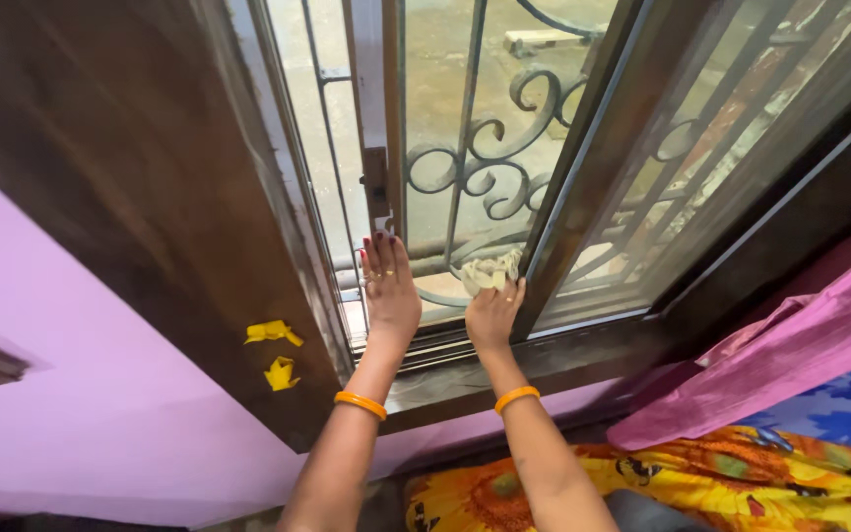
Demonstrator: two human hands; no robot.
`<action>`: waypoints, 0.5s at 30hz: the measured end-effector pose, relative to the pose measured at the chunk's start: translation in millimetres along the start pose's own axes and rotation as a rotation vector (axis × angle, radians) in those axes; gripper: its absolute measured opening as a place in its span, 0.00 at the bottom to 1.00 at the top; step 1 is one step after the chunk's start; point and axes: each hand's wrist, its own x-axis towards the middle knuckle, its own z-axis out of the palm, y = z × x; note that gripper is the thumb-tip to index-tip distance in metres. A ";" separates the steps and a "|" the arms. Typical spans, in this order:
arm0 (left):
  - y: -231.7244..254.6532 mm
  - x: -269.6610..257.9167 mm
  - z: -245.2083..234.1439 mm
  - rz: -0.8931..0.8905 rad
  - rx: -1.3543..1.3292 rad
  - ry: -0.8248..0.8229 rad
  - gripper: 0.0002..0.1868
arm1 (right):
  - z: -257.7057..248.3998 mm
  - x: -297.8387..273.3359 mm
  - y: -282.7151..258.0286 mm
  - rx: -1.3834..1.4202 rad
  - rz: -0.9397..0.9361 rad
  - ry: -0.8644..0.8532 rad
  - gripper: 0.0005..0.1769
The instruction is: The person wipes the window frame and glass with a cloth, moving from the bottom sill upward along the vertical edges and across the glass surface. The person uses a cloth to clean the window frame and glass in a bedroom.
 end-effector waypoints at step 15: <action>-7.0 -11.6 -46.2 0.029 -0.377 -0.064 0.45 | -15.0 -88.4 -161.4 1.112 0.430 -0.545 0.34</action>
